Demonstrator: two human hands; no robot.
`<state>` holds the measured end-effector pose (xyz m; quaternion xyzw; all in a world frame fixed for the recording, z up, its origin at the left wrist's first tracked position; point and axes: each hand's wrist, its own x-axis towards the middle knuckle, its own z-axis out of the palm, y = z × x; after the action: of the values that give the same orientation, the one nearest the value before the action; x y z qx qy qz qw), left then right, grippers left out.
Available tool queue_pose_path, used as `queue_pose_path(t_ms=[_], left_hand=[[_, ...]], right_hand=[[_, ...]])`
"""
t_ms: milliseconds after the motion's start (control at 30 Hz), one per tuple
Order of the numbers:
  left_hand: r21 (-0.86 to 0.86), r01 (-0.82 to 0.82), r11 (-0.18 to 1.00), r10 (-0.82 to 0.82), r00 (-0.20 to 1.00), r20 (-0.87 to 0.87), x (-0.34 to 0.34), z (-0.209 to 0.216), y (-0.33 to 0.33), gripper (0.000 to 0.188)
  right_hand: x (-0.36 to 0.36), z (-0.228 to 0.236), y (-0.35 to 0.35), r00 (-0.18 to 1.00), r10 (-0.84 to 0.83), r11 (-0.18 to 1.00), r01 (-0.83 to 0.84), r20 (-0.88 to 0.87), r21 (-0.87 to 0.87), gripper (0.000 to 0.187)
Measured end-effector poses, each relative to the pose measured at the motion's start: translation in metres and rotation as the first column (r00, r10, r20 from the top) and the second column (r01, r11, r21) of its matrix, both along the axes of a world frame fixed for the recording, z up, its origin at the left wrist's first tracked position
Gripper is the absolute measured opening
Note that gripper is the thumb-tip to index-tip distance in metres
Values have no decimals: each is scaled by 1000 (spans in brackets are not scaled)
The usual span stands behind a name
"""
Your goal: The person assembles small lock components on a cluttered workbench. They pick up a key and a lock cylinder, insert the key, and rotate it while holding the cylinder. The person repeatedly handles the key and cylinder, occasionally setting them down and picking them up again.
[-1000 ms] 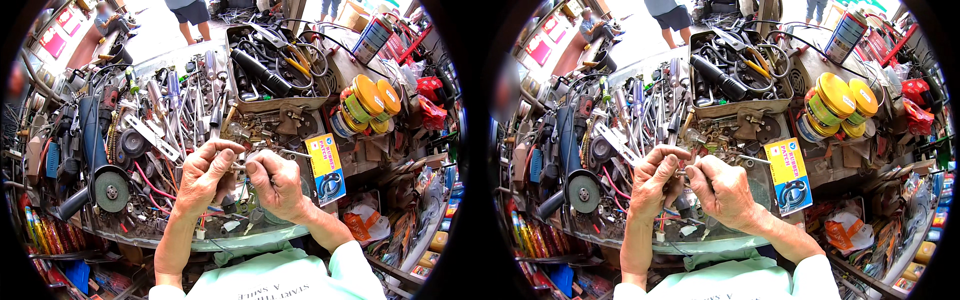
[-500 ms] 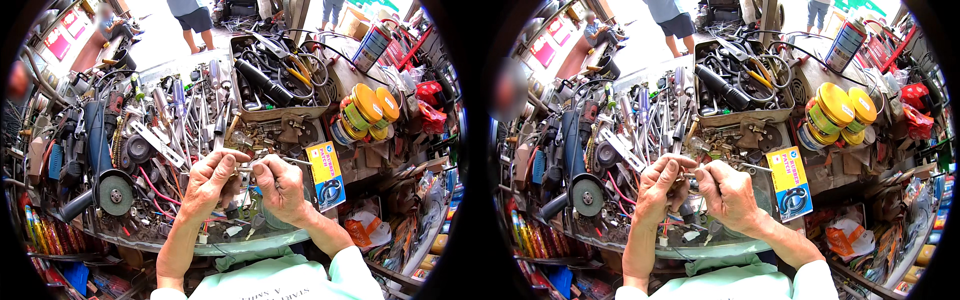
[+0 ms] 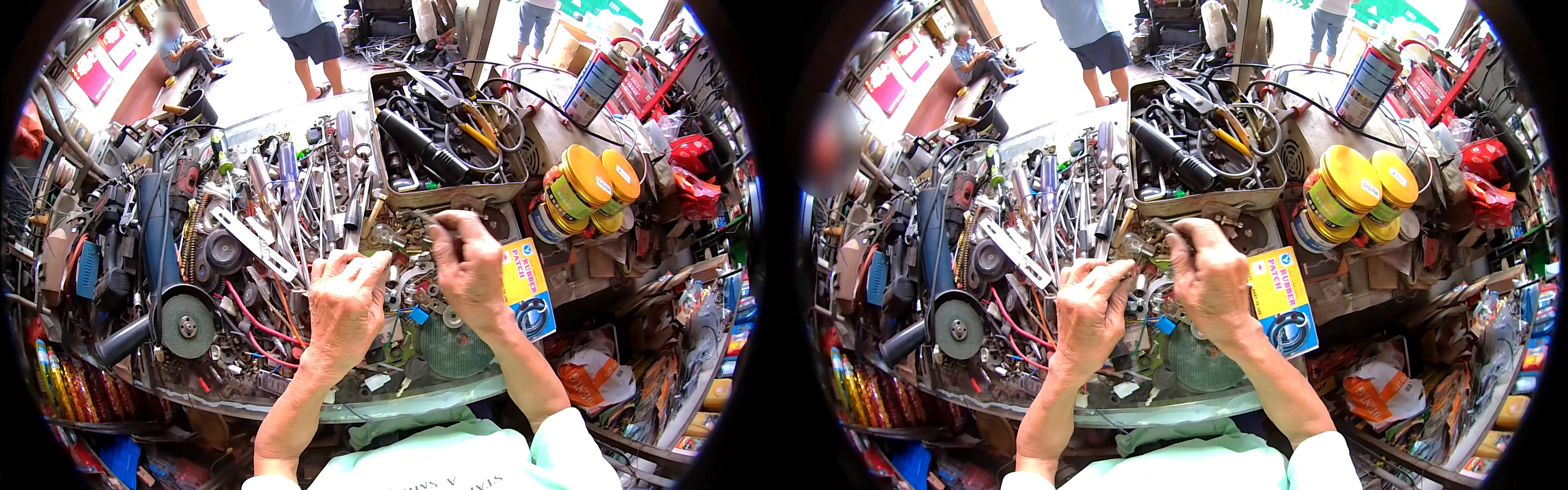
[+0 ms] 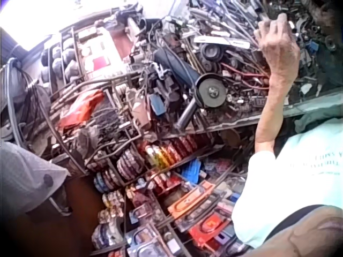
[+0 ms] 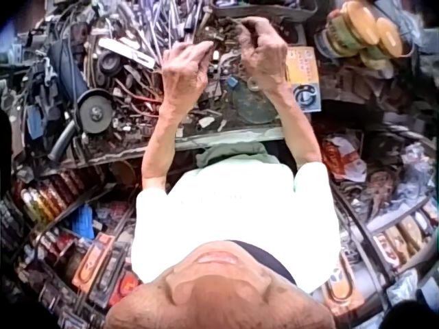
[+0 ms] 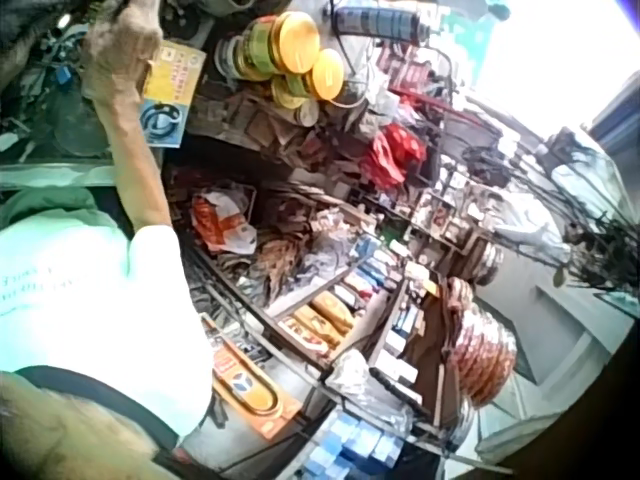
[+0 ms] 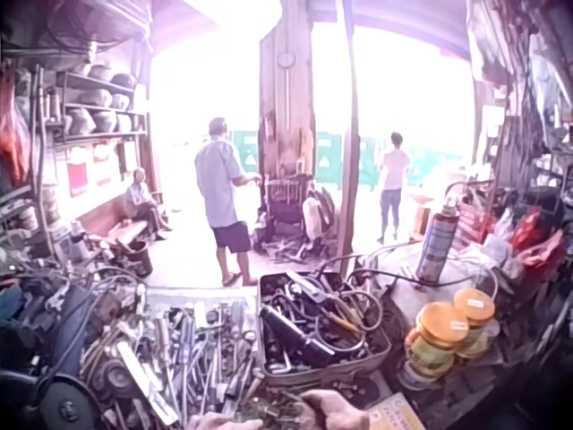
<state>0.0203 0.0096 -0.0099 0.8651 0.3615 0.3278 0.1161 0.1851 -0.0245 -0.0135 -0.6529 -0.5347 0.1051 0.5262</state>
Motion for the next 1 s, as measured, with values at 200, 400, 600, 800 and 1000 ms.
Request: queue_pose_path(t_ms=[200,400,600,800,1000], left_hand=[[65,42,997,-35,994,-104,-1,1,-2,28],[-78,-36,996,49,985,164,-1,13,1,11],[-12,-27,1000,25,992,-120,30,26,24,12],[151,-74,986,119,940,-319,61,-5,33,8],[-23,-104,994,91,943,-320,52,0,35,18]], right_hand=[[-7,3,5,921,380,914,-360,87,-187,11],[12,12,-2,956,63,998,-56,-286,34,11],[20,12,-7,949,9,996,21,-316,91,12],[20,16,-12,967,-20,995,44,-253,90,13],[17,20,-13,970,1,999,11,-242,47,13]])
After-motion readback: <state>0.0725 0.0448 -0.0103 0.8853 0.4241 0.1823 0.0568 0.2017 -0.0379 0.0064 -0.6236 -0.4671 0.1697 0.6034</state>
